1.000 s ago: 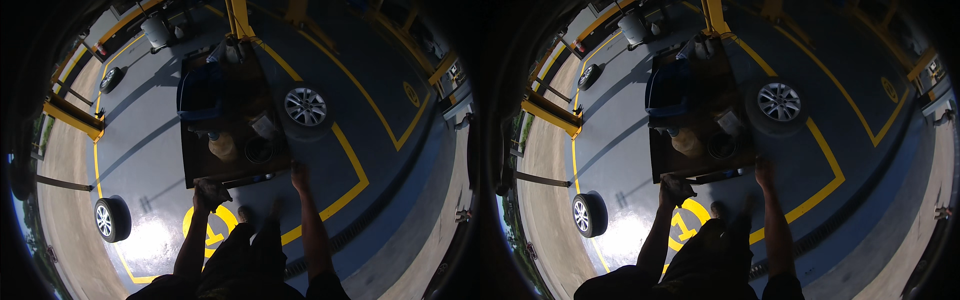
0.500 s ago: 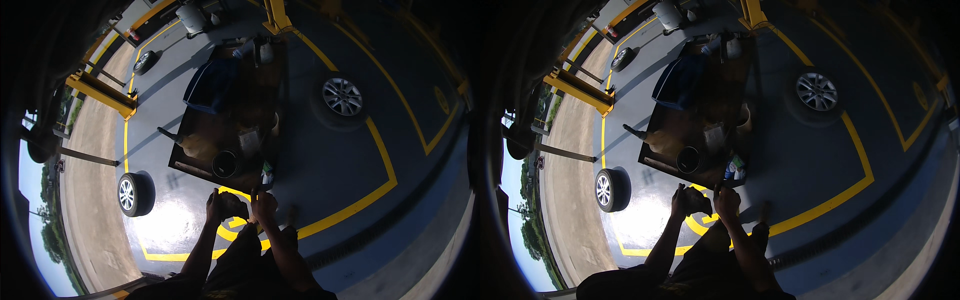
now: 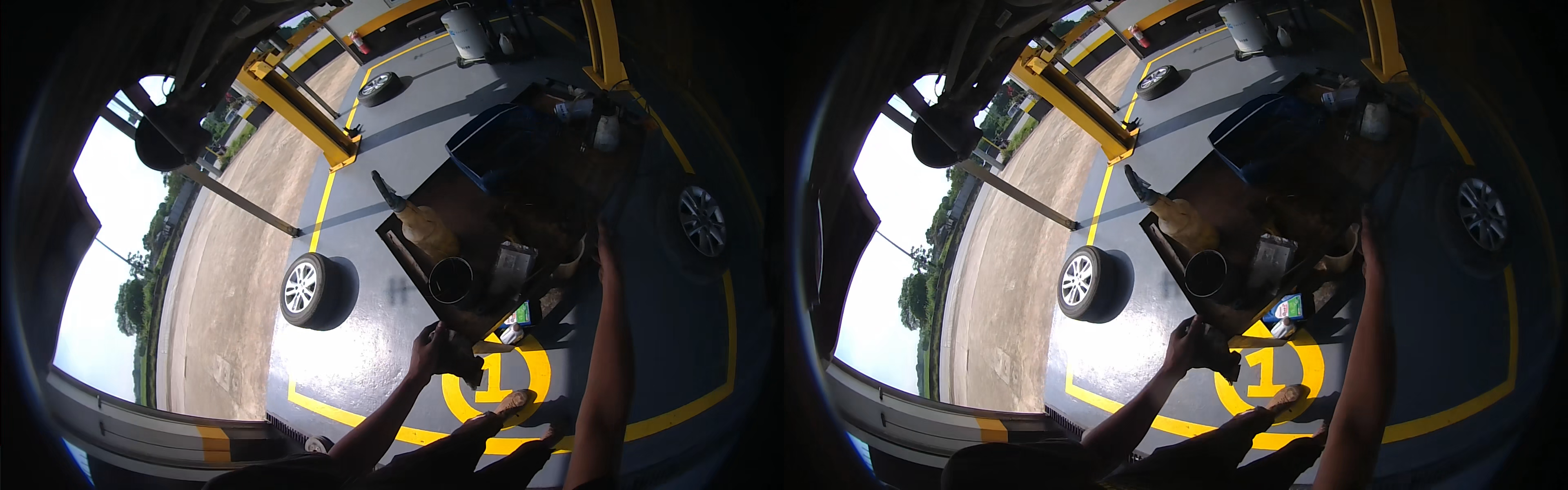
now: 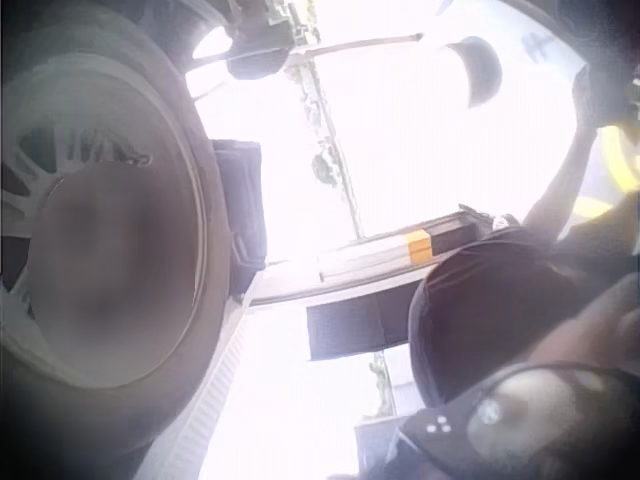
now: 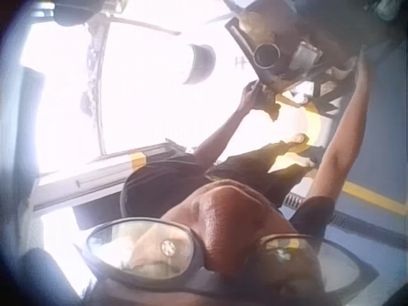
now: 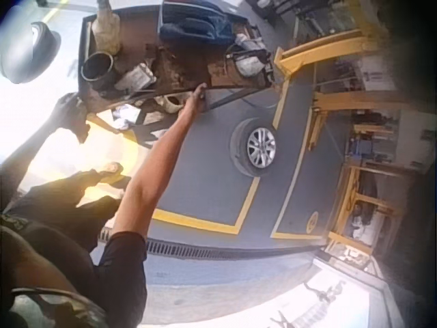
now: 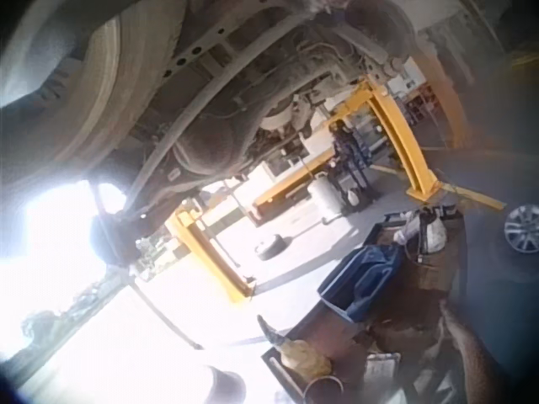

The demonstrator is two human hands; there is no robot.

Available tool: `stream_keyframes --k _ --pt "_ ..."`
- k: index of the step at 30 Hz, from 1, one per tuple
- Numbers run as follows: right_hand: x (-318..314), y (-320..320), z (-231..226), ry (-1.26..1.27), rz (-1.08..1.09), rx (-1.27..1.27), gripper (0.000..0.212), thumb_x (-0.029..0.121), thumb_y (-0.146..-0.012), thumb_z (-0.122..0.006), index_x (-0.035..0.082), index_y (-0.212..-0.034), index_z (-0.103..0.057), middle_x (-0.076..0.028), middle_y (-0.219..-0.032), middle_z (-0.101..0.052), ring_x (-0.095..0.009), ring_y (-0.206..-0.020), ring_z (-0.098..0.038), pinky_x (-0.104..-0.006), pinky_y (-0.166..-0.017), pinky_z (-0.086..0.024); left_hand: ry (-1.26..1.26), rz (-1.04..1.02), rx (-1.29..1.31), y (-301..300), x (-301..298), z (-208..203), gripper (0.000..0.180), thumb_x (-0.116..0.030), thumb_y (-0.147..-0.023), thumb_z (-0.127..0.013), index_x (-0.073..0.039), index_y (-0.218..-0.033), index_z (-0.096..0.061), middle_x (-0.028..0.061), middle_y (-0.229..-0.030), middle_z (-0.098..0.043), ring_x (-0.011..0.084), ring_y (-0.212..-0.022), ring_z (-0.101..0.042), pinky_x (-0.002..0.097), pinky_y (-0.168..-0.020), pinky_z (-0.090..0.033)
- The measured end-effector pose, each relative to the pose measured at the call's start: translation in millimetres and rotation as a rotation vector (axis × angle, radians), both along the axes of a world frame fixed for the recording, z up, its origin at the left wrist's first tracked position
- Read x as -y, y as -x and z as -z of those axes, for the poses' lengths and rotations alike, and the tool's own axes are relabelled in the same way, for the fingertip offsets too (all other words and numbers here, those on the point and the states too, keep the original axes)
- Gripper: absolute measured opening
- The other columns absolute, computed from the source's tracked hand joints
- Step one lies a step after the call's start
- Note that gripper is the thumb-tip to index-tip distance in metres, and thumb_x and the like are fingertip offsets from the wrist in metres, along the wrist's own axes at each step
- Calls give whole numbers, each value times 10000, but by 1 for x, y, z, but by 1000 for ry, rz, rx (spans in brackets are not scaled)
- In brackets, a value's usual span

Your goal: The person removes a brake drum from a car wheel hub, wipes hands with a cloth, and then installs a new brake drum onto the hub. The person aligns and presses the drum into place on both sides of the hub.

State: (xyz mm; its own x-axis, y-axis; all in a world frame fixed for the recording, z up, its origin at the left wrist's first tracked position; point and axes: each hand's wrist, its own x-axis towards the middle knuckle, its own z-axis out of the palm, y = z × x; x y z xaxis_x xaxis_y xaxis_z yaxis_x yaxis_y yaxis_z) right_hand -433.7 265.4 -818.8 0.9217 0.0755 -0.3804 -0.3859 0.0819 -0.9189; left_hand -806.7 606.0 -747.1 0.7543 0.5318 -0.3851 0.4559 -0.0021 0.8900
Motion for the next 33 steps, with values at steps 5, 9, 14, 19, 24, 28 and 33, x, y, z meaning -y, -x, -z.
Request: stream_keyframes --k 5,9,14,19,24,28,33 --pt "-94 -26 70 109 39 7 866 711 -1016 -590 86 -1609 -503 -128 -1620 -524 -274 -1363 -573 -466 -1089 -473 28 -28 7 19 -39 2 628 -475 -1085 -661 12 -1478 -602 123 -1188 -753 146 -1101 -714 278 -946 -579" --pt "-134 -17 92 345 146 56 795 663 -1064 -539 27 -1539 -572 -182 -1550 -593 -300 -1348 -611 -418 -1104 -483 -138 42 53 22 -65 9 589 -456 -1125 -529 -25 -1523 -583 195 -1239 -780 308 -1112 -766 393 -987 -589" --pt "-180 58 28 650 40 278 792 661 -1056 -513 -9 -1469 -602 -255 -1509 -609 -417 -1352 -615 -476 -1107 -486 -254 47 -13 37 -140 15 566 -410 -1152 -413 -35 -1550 -558 205 -1286 -757 304 -1168 -737 395 -1019 -559" --pt "-243 155 -23 613 26 288 656 535 -1086 -523 -2 -1458 -586 -290 -1475 -607 -459 -1369 -574 -492 -1119 -467 -192 114 42 61 -244 10 570 -417 -1158 -383 6 -1459 -620 195 -1246 -757 240 -1156 -720 393 -1011 -552" --pt "-315 204 -19 402 66 264 513 411 -1104 -467 -38 -1270 -652 -322 -1332 -663 -483 -1238 -640 -533 -1055 -489 -468 87 -22 73 -325 1 555 -452 -1151 -416 9 -1338 -662 173 -1126 -763 227 -1039 -725 390 -935 -569" --pt "-365 243 -19 515 49 276 551 434 -1110 -472 -63 -1265 -650 -325 -1327 -676 -468 -1233 -656 -520 -1064 -497 -236 128 91 80 -385 -15 528 -442 -1187 -401 -10 -1331 -668 103 -1134 -744 146 -1007 -698 321 -900 -572" --pt "-412 289 -41 239 239 9 615 498 -1083 -553 -36 -1379 -629 -244 -1358 -684 -380 -1256 -649 -473 -1123 -468 -363 125 116 64 -453 -27 584 -476 -1180 -406 5 -1412 -642 150 -1183 -749 200 -1096 -697 353 -985 -551"
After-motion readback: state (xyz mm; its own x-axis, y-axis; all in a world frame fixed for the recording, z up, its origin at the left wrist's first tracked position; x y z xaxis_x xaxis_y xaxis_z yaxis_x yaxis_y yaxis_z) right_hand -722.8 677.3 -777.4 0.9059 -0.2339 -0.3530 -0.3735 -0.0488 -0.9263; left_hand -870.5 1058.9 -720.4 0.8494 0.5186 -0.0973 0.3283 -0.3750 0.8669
